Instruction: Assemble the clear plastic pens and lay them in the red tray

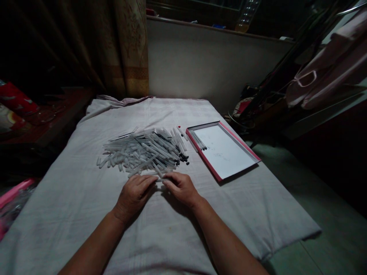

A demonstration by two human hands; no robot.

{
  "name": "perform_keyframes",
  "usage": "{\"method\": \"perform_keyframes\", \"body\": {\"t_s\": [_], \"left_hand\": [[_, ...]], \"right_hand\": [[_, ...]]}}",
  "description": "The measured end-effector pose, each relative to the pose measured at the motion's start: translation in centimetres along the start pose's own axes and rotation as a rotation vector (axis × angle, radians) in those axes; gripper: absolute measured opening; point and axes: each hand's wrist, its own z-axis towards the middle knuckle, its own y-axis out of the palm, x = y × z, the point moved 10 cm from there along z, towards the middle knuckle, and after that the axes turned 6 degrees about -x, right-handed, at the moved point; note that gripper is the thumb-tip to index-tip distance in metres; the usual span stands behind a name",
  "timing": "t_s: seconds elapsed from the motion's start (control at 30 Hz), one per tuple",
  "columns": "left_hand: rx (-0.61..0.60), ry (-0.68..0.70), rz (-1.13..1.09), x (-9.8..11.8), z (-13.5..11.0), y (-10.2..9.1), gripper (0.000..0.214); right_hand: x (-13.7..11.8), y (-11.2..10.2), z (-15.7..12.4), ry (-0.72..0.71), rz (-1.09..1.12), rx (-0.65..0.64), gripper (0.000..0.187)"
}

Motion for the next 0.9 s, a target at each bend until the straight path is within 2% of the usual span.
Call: {"method": "perform_keyframes", "body": {"t_s": [0.1, 0.23, 0.27, 0.37, 0.47, 0.57, 0.67, 0.8, 0.9], "left_hand": [[-0.028, -0.066, 0.036, -1.9, 0.4, -0.7, 0.027], [-0.044, -0.239, 0.178, -7.3, 1.4, -3.0, 0.034], [-0.081, -0.263, 0.223, -8.6, 1.8, -3.2, 0.035], [-0.183, -0.265, 0.334, -11.2, 3.1, -3.0, 0.039], [-0.268, -0.217, 0.363, -12.4, 4.1, -1.8, 0.037], [-0.289, -0.200, 0.350, -12.9, 4.5, -1.5, 0.031], [-0.253, -0.223, 0.296, -12.3, 4.1, -2.5, 0.028], [-0.133, -0.355, 0.160, -9.8, 1.8, -4.1, 0.034], [-0.036, -0.439, -0.016, -7.2, -0.6, -3.7, 0.034]], "right_hand": [[0.2, -0.6, 0.0, -0.008, 0.028, 0.040, 0.019], [2.3, -2.5, -0.4, 0.116, 0.194, 0.162, 0.022], [2.8, -2.9, -0.4, 0.152, 0.249, 0.188, 0.024], [4.2, -3.2, -0.5, 0.256, 0.405, 0.228, 0.027], [5.0, -3.3, -0.6, 0.340, 0.509, 0.257, 0.029], [5.2, -3.6, -0.6, 0.374, 0.568, 0.287, 0.033], [5.1, -3.9, -0.7, 0.378, 0.606, 0.291, 0.034], [4.8, -4.2, -1.0, 0.376, 0.588, 0.309, 0.032], [4.5, -4.1, -1.1, 0.349, 0.589, 0.302, 0.030]]}}
